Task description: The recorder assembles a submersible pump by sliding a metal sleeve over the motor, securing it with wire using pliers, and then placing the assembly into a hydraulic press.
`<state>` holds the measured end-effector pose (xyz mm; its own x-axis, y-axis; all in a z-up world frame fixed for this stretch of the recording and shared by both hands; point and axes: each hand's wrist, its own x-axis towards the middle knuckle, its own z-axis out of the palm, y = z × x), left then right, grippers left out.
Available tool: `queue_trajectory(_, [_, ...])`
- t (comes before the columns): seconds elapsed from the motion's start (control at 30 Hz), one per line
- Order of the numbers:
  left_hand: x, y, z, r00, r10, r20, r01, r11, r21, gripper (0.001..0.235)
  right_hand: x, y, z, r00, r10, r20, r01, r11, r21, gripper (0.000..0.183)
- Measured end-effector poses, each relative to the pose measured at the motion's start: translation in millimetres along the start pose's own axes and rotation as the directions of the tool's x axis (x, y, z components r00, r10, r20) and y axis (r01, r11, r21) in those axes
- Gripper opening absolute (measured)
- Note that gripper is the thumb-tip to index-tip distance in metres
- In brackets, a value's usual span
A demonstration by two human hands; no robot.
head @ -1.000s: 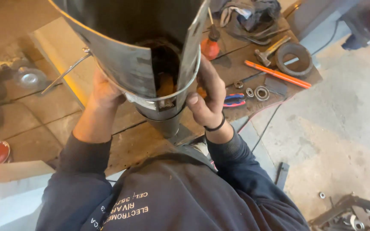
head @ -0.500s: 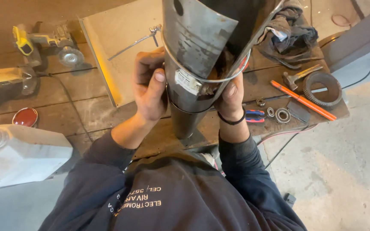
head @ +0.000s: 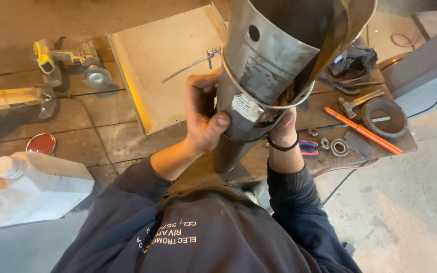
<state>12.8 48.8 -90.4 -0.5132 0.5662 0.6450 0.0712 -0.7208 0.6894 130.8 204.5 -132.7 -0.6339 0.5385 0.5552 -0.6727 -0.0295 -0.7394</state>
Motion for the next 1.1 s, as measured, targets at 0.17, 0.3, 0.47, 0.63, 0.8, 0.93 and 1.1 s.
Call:
queue_trajectory(0.17, [5.8,-1.8,3.1,0.999,0.011,-0.040,-0.014,0.996,-0.083,0.081,-2.1,3.4,-0.1,0.995,-0.026,-0.093,0.019,0.996,-0.083,0.121])
queue_trajectory(0.3, [15.5,11.9,-2.5,0.997,-0.073,0.012,0.073,0.991,-0.112,0.103,-7.0,-3.3,-7.0,0.994,-0.077,-0.073,0.065,0.984,-0.165,0.119])
queue_trajectory(0.47, [30.5,30.0,-19.3,0.936,-0.053,0.347,-0.129,0.866,0.483,0.118,-14.0,-15.3,-30.9,0.999,-0.035,-0.039,0.030,0.993,-0.116,0.123])
queue_trajectory(0.63, [55.7,67.4,-12.1,0.888,-0.207,0.412,-0.012,0.883,0.469,0.124,10.6,-65.3,5.4,0.994,0.041,0.104,-0.007,0.953,-0.303,0.122])
queue_trajectory(0.8, [52.6,69.6,-5.9,0.909,-0.204,0.364,0.010,0.883,0.470,0.122,10.4,-69.0,12.5,0.988,0.128,0.087,-0.111,0.978,-0.177,0.122])
queue_trajectory(0.93, [48.1,59.5,-3.3,0.922,-0.187,0.340,0.071,0.943,0.326,0.115,4.8,-61.3,11.8,0.994,0.100,0.036,-0.090,0.973,-0.212,0.126])
queue_trajectory(1.1, [47.8,59.3,-1.4,0.937,-0.139,0.320,0.020,0.937,0.349,0.115,11.2,-63.2,18.4,0.987,0.147,0.062,-0.133,0.975,-0.180,0.128])
